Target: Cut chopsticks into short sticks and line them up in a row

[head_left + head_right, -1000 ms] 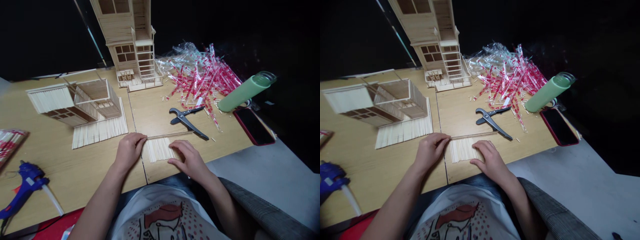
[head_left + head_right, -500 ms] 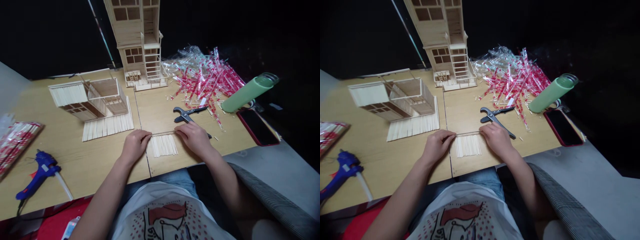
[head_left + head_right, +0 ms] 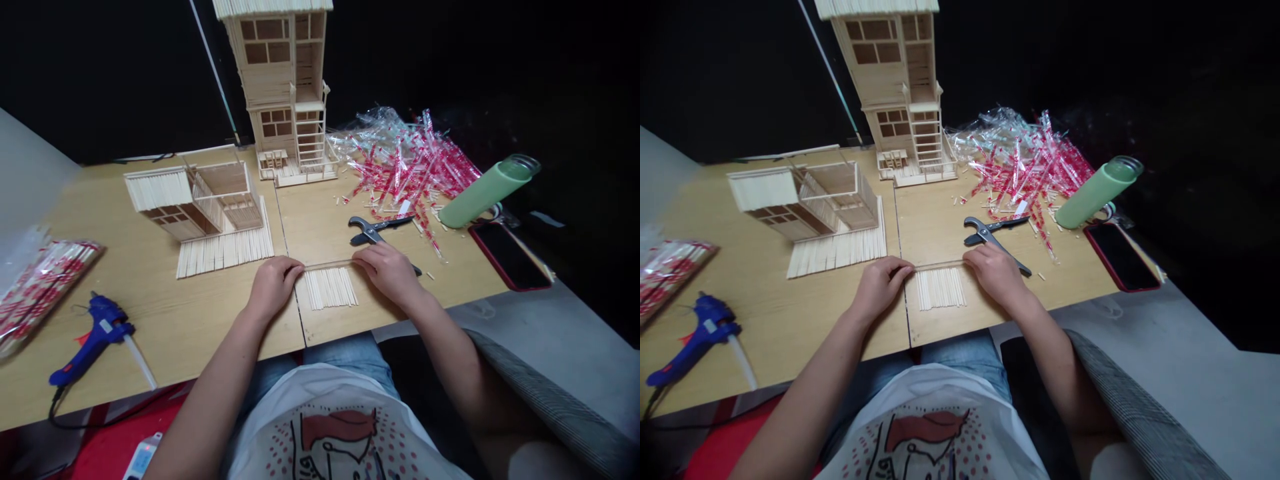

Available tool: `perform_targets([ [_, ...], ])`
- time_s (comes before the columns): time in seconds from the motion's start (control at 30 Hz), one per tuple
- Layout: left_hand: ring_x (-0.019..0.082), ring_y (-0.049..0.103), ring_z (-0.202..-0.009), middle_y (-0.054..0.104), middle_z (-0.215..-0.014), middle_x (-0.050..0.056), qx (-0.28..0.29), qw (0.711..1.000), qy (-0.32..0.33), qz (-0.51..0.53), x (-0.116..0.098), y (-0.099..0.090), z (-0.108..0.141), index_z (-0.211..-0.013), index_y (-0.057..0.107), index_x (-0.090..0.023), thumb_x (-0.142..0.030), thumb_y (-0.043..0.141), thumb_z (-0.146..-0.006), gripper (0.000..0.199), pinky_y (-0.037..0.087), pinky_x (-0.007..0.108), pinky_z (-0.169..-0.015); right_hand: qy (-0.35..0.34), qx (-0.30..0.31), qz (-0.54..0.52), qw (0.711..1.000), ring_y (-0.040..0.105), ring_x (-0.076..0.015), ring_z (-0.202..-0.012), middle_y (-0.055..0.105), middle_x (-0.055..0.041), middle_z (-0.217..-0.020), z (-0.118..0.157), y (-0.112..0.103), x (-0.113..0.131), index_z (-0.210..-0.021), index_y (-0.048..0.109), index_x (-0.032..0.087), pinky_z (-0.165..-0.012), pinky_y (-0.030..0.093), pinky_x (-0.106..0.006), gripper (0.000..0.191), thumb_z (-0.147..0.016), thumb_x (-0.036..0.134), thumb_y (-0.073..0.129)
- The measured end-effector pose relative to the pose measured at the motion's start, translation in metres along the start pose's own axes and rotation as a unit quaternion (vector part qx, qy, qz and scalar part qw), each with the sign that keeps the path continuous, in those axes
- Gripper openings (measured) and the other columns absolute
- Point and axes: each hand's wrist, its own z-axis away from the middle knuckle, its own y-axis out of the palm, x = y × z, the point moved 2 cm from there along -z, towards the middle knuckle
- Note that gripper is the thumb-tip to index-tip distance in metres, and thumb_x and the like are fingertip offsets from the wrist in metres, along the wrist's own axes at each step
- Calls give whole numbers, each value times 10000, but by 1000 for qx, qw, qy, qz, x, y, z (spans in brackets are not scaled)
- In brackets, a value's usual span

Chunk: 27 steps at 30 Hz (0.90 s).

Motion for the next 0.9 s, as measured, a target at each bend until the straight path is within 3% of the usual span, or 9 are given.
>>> perform_targets([
  [0.9, 217, 673, -820, 752, -831, 62, -1, 1000, 30, 4, -4, 1, 2, -828, 724, -187, -226, 598, -933, 168, 523, 371, -797, 0, -14, -13, 1000, 596, -240, -866, 710, -63, -874, 5, 3, -2, -904, 690, 190, -815, 467, -350, 145, -982, 177, 569],
])
